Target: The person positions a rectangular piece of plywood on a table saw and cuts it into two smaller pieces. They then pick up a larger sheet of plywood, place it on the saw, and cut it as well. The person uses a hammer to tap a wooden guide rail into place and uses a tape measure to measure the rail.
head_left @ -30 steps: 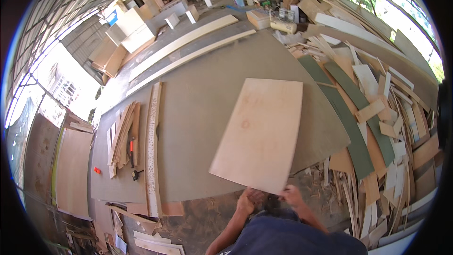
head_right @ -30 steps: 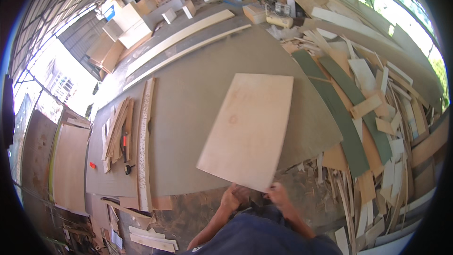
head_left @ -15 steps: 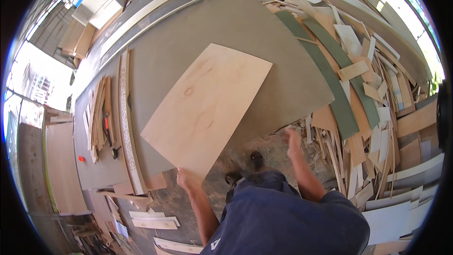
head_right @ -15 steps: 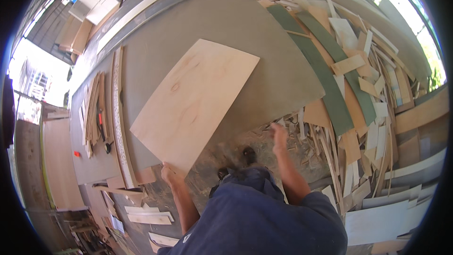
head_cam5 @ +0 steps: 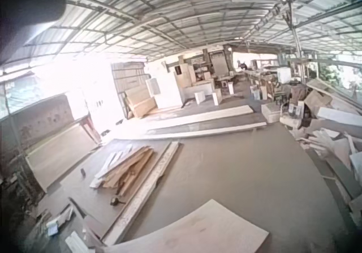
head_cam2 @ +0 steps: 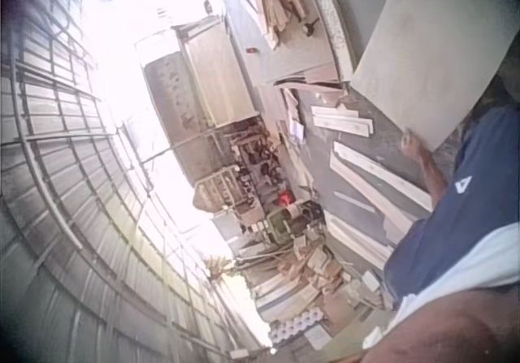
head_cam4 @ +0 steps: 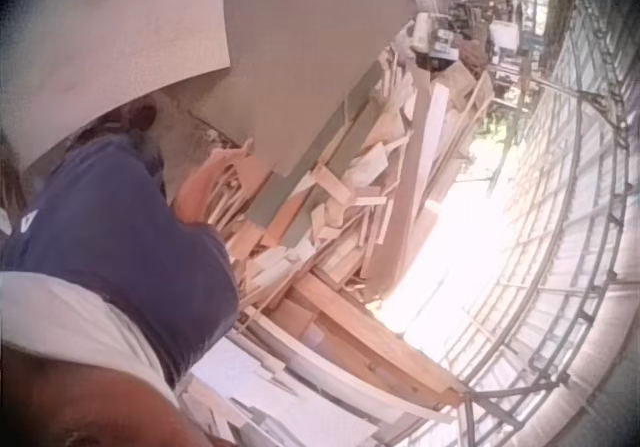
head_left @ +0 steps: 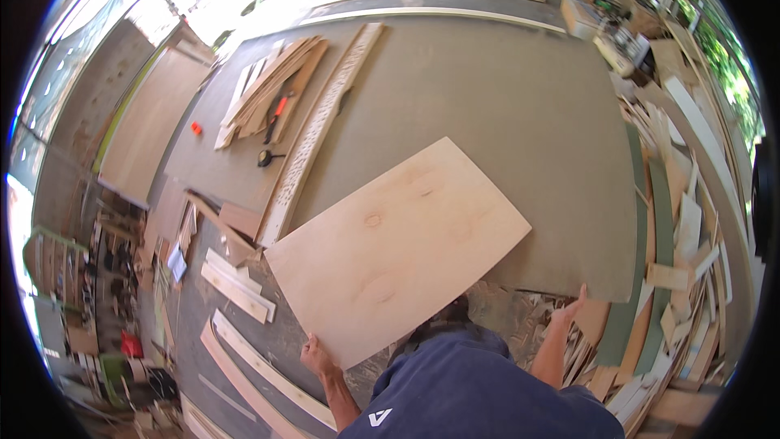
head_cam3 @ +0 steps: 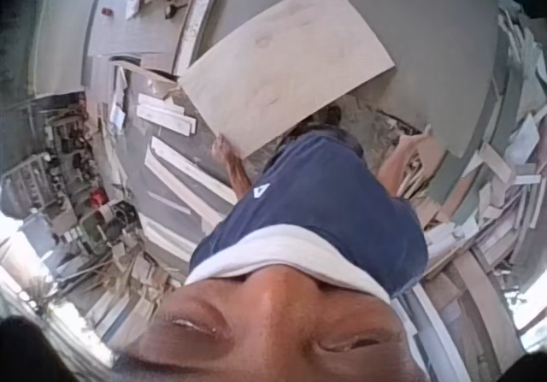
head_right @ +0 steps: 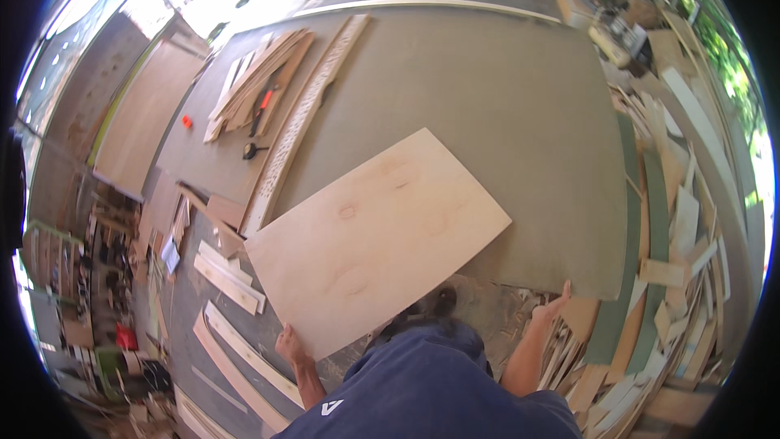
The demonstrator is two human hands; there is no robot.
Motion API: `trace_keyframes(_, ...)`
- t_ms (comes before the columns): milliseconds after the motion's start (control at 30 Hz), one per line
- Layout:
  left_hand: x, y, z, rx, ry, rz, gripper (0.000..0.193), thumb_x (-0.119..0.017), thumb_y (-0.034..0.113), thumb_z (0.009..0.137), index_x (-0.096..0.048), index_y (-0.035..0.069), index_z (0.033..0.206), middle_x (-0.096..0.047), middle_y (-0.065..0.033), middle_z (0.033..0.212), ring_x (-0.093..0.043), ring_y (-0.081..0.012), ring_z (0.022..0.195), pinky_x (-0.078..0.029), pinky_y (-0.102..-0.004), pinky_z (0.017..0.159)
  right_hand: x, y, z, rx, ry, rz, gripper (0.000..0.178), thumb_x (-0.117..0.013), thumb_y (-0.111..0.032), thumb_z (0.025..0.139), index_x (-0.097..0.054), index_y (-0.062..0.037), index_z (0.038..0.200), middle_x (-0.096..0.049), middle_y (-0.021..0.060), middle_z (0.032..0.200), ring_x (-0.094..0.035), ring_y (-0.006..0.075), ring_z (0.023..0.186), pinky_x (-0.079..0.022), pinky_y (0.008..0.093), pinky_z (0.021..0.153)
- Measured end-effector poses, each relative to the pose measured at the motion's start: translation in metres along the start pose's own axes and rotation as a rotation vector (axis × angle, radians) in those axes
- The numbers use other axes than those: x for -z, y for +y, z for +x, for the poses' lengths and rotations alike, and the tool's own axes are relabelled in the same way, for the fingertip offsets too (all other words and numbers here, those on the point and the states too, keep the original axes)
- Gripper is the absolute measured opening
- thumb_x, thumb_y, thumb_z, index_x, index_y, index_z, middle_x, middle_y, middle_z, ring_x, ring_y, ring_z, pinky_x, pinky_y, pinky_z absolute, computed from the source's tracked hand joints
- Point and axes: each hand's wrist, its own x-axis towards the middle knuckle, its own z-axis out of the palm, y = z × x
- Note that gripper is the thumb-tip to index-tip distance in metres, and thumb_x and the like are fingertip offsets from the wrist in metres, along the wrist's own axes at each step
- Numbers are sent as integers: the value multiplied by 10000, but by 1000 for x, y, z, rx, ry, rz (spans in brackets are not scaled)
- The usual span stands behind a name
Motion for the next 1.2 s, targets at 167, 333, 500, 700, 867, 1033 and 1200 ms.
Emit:
trace_keyframes(167,55,-14,-10,25,182,-59,288,-606,205,1057,-580,28,832,-605,-20,737,-536,-110,604,-442,-268,540,-15,6,-4,3,166,-143,621,-679,-435,910,-579,-43,1382,-600,105,1375,-568,314,1198,-488,450,940)
trace_keyframes(333,72,0,-16,6,263,-108,304,-590,219,1068,-560,47,819,-601,-20,732,-536,-108,611,-452,-268,551,-41,48,-104,259,-120,-997,321,-651,-282,917,-682,8,1052,-698,98,941,-621,244,702,-511,365,645)
trace_keyframes(500,97,6,-13,34,340,-44,306,-568,225,1078,-545,54,826,-600,-25,736,-538,-118,612,-462,-277,554,-141,57,-291,-451,-894,-1019,225,-687,-236,933,-671,-34,1030,-668,42,850,-638,146,670,-491,281,569)
trace_keyframes(700,107,-25,-13,96,378,-150,306,-522,233,1094,-565,20,878,-625,-56,789,-598,-157,663,-508,-309,590,-174,140,-316,-140,-1088,-1127,194,-698,-203,953,-658,-55,1071,-631,-3,788,-556,98,611,-476,252,584)
trace_keyframes(867,77,-31,-24,142,363,-165,346,-477,281,1108,-584,-32,1008,-677,-110,922,-672,-222,758,-582,-360,672,-193,191,-323,386,-1022,-1298,558,-745,-197,858,-545,114,1277,-550,212,1160,-567,331,1091,-468,415,961)
trace_keyframes(1033,35,-33,-30,206,400,-325,268,-502,237,1100,-552,-7,1002,-635,-92,920,-644,-190,780,-552,-335,679,-212,218,-327,664,-948,-1172,734,-728,-168,839,-432,161,1425,-441,261,1228,-461,406,1194,-408,457,1044)
trace_keyframes(1200,4,-29,-23,218,413,-365,240,-527,223,1080,-525,-17,1091,-626,-112,974,-640,-192,848,-550,-340,741,-241,234,-327,916,-848,-1341,772,-759,-240,833,-445,118,1441,-430,205,1241,-447,380,1188,-380,502,1032)
